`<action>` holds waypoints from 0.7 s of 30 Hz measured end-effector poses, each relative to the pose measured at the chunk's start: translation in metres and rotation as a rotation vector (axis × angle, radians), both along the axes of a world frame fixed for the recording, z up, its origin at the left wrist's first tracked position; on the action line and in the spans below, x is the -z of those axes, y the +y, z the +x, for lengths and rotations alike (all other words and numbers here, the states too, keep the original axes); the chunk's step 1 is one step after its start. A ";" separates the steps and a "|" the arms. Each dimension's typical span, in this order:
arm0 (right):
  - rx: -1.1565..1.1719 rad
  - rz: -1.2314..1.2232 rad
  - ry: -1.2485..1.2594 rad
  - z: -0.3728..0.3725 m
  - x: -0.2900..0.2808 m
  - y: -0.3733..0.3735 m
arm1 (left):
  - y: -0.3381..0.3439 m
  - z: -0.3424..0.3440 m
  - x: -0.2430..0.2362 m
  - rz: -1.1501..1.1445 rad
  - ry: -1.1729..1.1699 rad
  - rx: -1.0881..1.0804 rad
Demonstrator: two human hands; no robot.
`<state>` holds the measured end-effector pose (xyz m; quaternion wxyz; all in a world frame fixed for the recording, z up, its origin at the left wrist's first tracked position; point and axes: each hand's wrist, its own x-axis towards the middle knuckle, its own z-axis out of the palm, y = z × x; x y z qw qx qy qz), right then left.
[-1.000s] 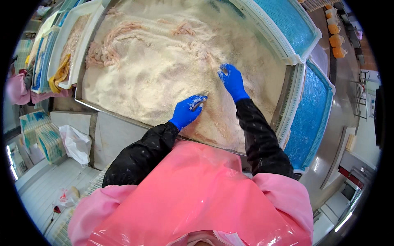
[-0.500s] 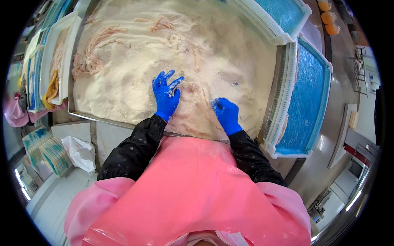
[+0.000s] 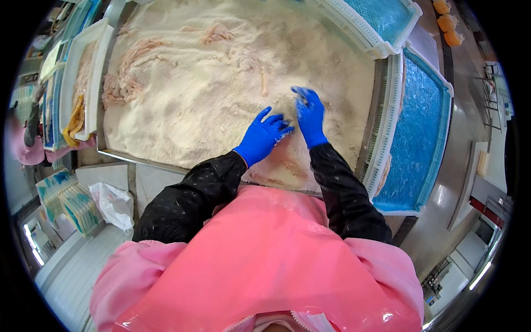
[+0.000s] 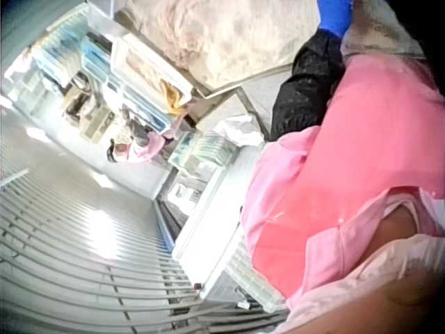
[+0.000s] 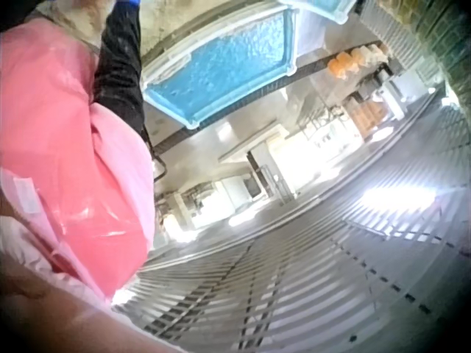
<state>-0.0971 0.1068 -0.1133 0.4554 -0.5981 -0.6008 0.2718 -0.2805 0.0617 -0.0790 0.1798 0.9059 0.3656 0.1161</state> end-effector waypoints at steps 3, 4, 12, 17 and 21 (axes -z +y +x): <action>-0.038 -0.085 -0.403 -0.035 -0.004 0.046 | 0.006 -0.004 -0.007 -0.076 -0.082 -0.078; -0.052 -0.058 -0.575 -0.048 -0.010 0.053 | 0.001 -0.007 -0.002 -0.154 -0.227 -0.172; -0.143 -0.175 -0.070 -0.028 0.008 0.031 | -0.022 -0.030 -0.018 -1.485 -1.949 -0.523; -0.195 -0.169 -0.042 -0.037 -0.101 -0.021 | -0.027 -0.019 -0.025 -1.603 -2.277 -0.468; -0.443 -0.023 -0.447 -0.039 -0.122 -0.059 | -0.025 -0.007 -0.040 -1.581 -2.357 -0.400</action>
